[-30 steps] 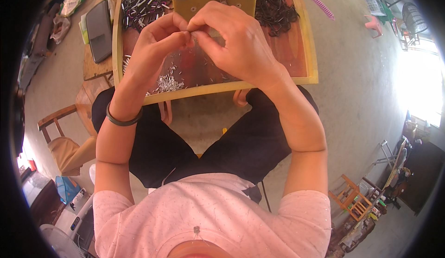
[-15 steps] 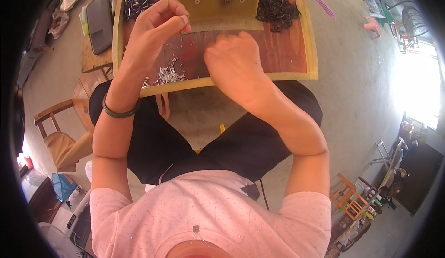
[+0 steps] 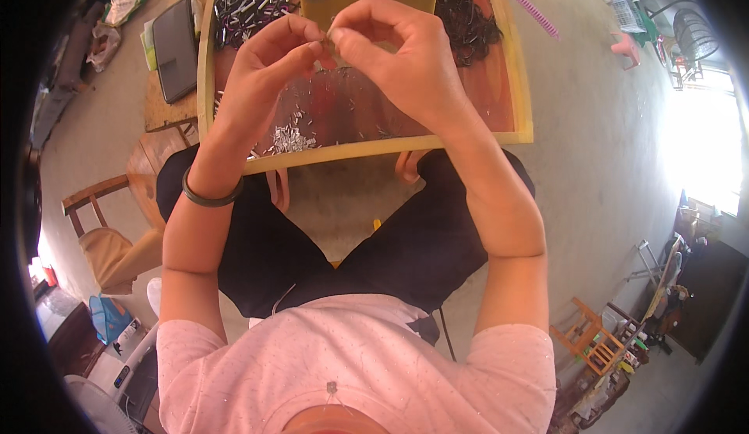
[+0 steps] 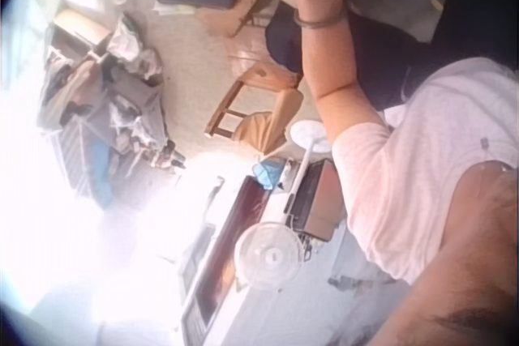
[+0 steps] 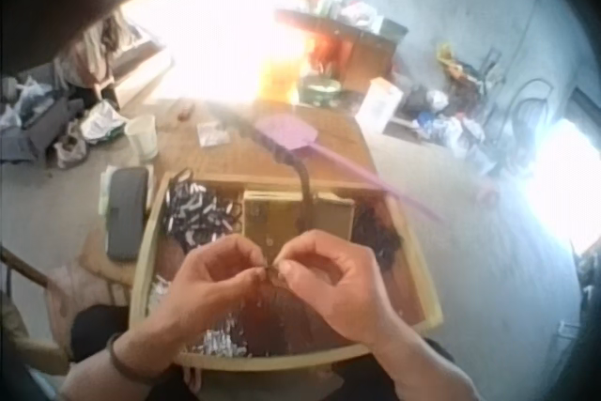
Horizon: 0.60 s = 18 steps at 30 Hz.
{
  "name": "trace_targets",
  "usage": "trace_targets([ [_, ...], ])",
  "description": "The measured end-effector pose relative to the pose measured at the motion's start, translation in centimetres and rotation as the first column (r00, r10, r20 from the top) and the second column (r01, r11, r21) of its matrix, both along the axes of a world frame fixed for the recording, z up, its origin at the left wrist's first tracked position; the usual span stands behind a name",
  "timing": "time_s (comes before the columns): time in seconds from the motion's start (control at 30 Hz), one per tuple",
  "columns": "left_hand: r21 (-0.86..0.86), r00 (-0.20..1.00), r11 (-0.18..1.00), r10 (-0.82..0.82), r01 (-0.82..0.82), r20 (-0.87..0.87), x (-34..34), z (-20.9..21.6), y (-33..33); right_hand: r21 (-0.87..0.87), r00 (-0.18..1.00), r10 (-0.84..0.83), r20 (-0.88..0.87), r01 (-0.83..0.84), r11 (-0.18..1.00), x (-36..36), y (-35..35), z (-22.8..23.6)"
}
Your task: The person picks up a metal pin and inserts it into a black plastic component by hand. Then, they use a manual press machine on a wooden table to secure the parts together.
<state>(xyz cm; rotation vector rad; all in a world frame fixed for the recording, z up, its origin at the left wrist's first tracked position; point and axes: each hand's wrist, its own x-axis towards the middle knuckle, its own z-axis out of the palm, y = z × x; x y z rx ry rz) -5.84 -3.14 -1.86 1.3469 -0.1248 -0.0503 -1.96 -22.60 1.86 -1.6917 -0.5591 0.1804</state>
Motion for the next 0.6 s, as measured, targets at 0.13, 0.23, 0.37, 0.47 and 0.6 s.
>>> trace_targets([
  [0.13, -0.081, 0.998, 0.995, -0.054, 0.051, -0.034, -0.2, 0.7, 0.0, 0.223, 0.994, 0.043, -0.099, -0.02, 0.975, 0.1, 0.7, -1.0],
  [0.23, -0.106, 0.998, 0.993, -0.05, 0.046, -0.039, -0.2, 0.9, 0.0, 0.244, 0.994, 0.053, -0.098, -0.027, 0.969, 0.4, 1.0, -1.4],
  [0.37, -0.116, 0.998, 0.992, -0.05, 0.044, -0.046, 0.0, 0.4, 0.0, 0.24, 0.993, 0.049, -0.109, -0.022, 0.971, 0.5, 1.0, -1.7],
  [0.47, -0.15, 1.0, 0.989, 0.004, -0.002, 0.016, 0.2, 0.0, -0.2, 0.218, 0.994, 0.046, -0.101, -0.023, 0.976, 0.4, 1.2, -1.6],
  [0.6, -0.1, 0.995, 0.992, 0.085, -0.078, 0.061, 0.3, -0.9, -0.5, 0.056, 0.999, -0.037, -0.001, 0.037, 0.998, 0.0, 1.2, -0.8],
])
